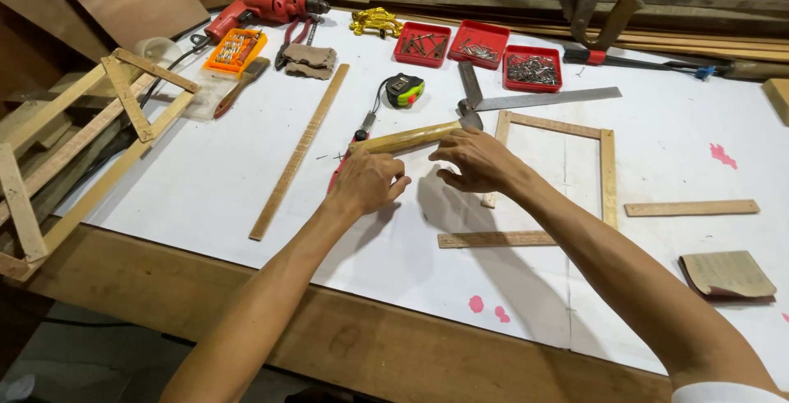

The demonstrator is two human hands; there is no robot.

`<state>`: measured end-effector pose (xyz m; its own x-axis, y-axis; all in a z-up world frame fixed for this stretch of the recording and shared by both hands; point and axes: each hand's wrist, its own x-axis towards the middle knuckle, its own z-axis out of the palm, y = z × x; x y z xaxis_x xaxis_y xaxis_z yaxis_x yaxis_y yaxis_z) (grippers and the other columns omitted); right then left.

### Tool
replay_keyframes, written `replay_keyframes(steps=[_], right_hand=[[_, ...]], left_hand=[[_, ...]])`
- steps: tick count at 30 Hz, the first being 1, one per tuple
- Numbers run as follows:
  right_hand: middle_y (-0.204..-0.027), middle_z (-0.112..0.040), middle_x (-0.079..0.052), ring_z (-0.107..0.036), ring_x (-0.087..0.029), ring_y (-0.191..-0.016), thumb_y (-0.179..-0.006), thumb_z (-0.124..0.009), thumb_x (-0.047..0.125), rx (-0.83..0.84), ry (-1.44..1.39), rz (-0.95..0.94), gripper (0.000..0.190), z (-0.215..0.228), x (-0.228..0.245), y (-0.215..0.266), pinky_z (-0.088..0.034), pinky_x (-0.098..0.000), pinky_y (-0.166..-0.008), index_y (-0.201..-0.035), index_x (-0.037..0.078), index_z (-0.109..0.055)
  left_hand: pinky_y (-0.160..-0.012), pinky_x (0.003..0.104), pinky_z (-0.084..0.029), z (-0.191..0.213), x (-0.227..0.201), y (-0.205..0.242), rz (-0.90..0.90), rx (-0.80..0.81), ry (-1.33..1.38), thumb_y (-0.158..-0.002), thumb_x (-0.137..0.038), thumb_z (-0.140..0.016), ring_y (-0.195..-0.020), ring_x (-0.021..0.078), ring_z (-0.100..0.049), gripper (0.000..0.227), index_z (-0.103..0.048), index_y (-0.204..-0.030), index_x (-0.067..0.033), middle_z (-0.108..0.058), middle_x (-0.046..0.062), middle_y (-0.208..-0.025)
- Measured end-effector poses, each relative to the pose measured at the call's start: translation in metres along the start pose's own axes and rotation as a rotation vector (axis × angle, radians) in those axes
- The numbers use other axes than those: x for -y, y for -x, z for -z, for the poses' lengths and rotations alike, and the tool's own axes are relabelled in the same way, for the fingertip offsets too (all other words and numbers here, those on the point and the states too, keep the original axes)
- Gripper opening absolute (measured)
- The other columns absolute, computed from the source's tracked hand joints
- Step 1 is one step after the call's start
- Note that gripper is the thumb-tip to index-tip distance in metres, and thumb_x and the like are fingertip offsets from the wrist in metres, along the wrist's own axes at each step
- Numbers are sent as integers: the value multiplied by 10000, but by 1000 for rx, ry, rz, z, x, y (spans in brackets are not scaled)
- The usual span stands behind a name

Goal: Assembling and measuring a small wooden frame using a hammer, nails, and a tape measure.

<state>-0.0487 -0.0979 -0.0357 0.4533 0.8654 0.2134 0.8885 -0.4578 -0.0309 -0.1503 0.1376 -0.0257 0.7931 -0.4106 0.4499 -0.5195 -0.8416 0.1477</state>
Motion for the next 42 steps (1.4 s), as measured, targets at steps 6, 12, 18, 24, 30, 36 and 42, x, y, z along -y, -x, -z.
replay_keyframes(steps=[6, 12, 18, 24, 30, 36, 42], right_hand=[[-1076, -725, -80, -664, -237, -1010, -859, -719, 261, 108, 46, -46, 310, 3, -13, -45, -518, -402, -977, -1148, 152, -741], [-1054, -730, -91, -664, -257, -1026, -845, -719, 252, 4, 43, -4, 305, 15, -52, -74, -506, -411, -981, -1124, 132, -750], [-1058, -730, -97, -665, -245, -977, -865, -703, 284, 13, 74, -86, 331, -2, -105, -105, -496, -405, -921, -1138, 102, -749], [-1072, -739, -120, -673, -244, -965, -862, -719, 335, 3, 73, -161, 385, -28, -136, -125, -490, -389, -880, -1132, 61, -748], [-1035, -740, -134, -671, -274, -992, -806, -757, 352, -67, 30, -132, 405, -43, -143, -135, -483, -416, -926, -1070, 46, -759], [-997, -738, -116, -669, -281, -963, -828, -746, 319, -56, -29, -159, 315, -39, -139, -135, -479, -431, -916, -1010, 62, -759], [-965, -749, -104, -680, -287, -907, -858, -731, 326, -13, -75, -261, 292, 9, -111, -123, -514, -424, -863, -1021, 85, -764]], left_hand=[[-792, 411, -461, 10, 27, -21, 180, 173, 16, -874, -298, -743, -708, 235, -661, 199, -727, -880, -99, -709, 56, -779], [-851, 400, -455, 8, 63, -65, 125, 126, 10, -849, -329, -769, -849, 219, -648, 240, -746, -950, -112, -684, 60, -884], [-938, 419, -442, -24, 102, -115, 120, 207, -27, -819, -379, -799, -1063, 231, -582, 514, -647, -1221, -98, -622, 78, -1117], [-1066, 493, -382, -57, 128, -146, 112, 152, 31, -672, -415, -877, -1321, 349, -442, 879, -503, -1390, -72, -472, 184, -1423], [-1086, 524, -373, -68, 144, -156, 150, 265, 75, -692, -389, -876, -1362, 368, -389, 905, -457, -1423, -58, -396, 203, -1491], [-1055, 441, -493, -82, 153, -147, 69, 204, 185, -749, -325, -822, -1326, 306, -506, 723, -539, -1349, -36, -557, 134, -1390], [-1023, 441, -494, -51, 135, -149, 16, 134, 213, -748, -322, -793, -1245, 314, -537, 694, -553, -1323, -17, -575, 152, -1320]])
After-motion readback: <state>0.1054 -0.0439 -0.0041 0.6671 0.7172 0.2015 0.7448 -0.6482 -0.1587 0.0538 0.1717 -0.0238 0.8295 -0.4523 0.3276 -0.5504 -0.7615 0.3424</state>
